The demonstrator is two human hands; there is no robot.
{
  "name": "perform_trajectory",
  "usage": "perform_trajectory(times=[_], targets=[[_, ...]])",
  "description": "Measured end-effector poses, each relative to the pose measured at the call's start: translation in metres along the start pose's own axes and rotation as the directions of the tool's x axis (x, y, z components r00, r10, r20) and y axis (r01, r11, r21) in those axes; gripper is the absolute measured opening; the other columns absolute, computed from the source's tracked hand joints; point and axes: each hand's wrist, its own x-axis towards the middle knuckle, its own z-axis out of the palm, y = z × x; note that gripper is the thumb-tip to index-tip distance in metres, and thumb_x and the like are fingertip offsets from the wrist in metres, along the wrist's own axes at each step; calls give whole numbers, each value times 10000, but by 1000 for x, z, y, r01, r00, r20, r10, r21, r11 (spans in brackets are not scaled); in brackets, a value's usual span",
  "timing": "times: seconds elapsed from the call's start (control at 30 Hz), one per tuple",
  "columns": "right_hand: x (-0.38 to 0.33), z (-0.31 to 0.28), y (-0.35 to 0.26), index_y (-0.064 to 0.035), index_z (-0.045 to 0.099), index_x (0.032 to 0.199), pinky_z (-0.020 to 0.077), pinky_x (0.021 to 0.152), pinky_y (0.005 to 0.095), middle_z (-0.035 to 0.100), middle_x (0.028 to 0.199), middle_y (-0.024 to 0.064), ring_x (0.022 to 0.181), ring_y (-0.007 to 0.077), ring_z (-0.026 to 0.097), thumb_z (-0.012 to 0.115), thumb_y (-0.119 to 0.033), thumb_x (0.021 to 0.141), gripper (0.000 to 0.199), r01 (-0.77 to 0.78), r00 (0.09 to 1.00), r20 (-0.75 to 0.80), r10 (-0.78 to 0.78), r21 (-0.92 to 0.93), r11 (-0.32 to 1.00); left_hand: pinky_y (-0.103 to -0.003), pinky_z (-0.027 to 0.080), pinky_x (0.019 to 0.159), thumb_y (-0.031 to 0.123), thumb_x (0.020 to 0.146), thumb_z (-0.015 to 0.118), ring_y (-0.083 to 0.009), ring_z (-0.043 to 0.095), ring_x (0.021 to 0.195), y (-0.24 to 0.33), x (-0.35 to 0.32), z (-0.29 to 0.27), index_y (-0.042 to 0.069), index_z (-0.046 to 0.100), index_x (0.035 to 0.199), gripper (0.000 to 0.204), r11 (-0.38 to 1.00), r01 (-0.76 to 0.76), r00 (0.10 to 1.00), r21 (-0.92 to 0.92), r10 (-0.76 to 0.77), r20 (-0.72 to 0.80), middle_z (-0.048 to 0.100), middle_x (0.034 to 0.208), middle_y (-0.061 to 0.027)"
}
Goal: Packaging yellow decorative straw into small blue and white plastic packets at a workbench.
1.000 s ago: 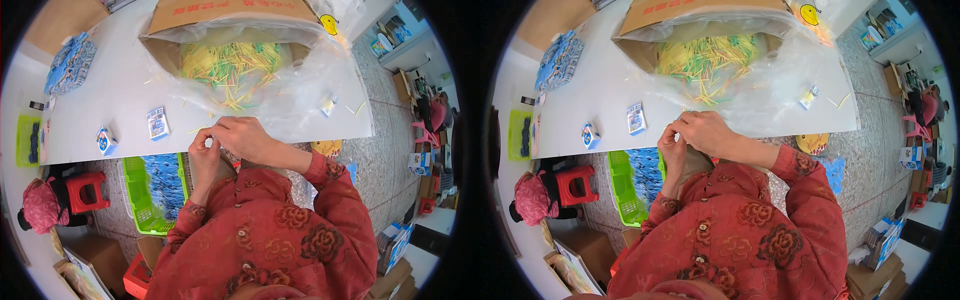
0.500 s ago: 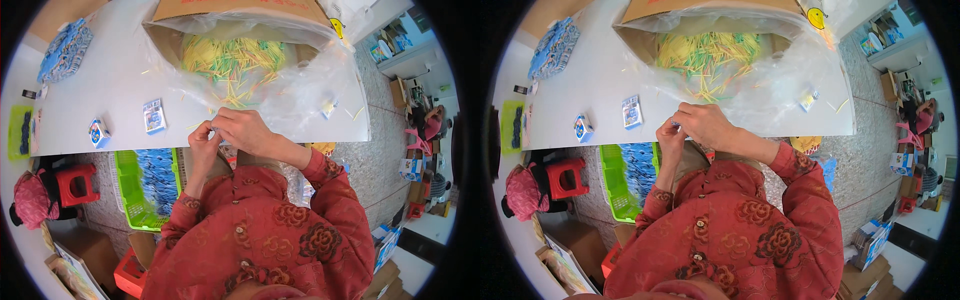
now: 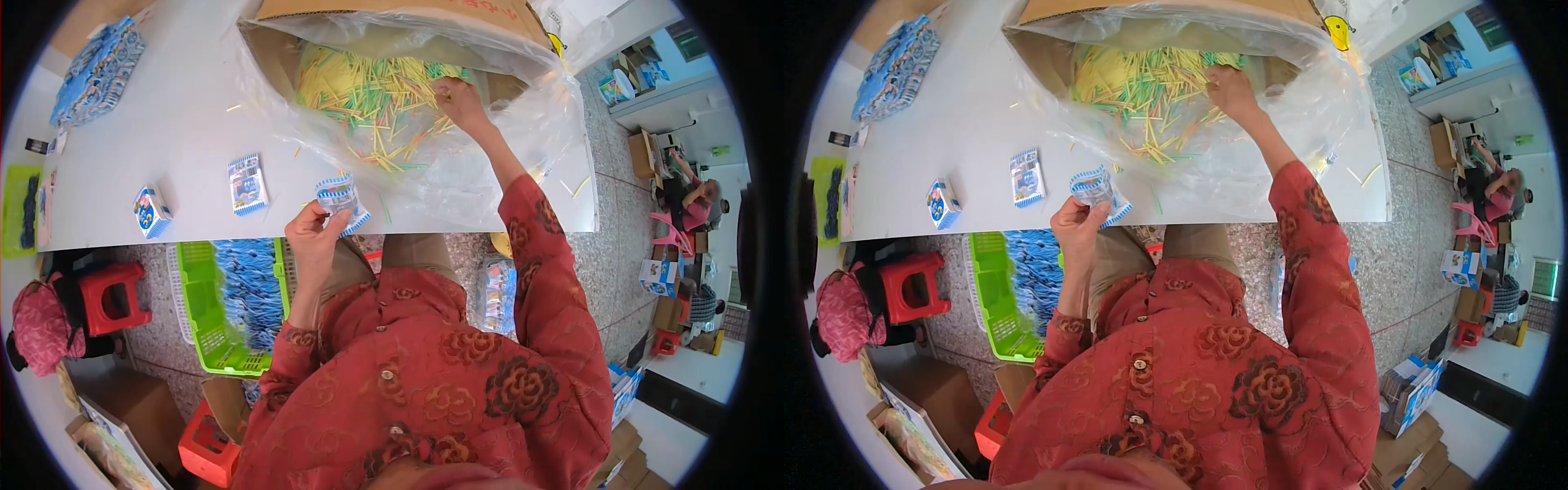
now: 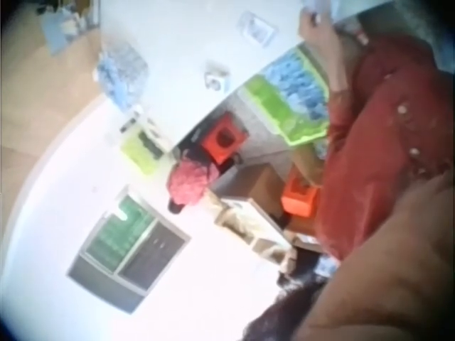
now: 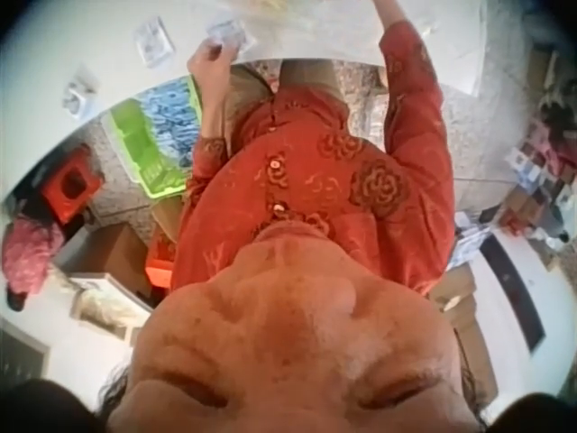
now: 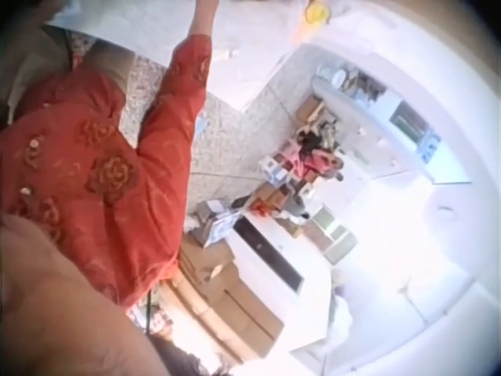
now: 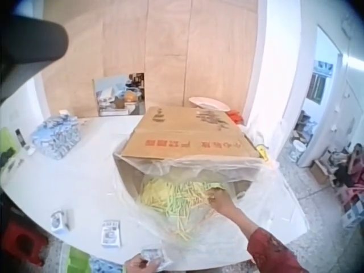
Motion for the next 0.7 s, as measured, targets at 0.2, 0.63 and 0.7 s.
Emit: perform_trajectory(times=[0.2,0.63,0.7], targets=[[20,25,13,-16,574,931,461,813,422,586,949,163,987,305,545,588,-178,729,259,-14,990,132,55,-296,955,-221,456,717,-46,765,661,-69,555,773,1,-3,-6,-33,631,901,140,1000,-4,1000,7,4,-17,639,864,-38],[47,35,-15,14,638,871,506,758,426,627,931,227,892,350,618,491,-98,795,200,-49,968,208,140,-388,920,-237,453,777,-30,771,672,-84,561,831,-1,-6,-8,-36,629,931,166,1000,19,1000,-2,-19,-19,636,916,-50],[44,39,-19,10,641,865,515,734,421,635,916,216,860,345,631,488,-103,795,202,-28,984,153,89,-363,931,-227,460,736,-21,770,671,-79,567,797,-5,-5,-8,-30,628,947,182,1000,-10,1000,11,10,-17,637,891,-39]])
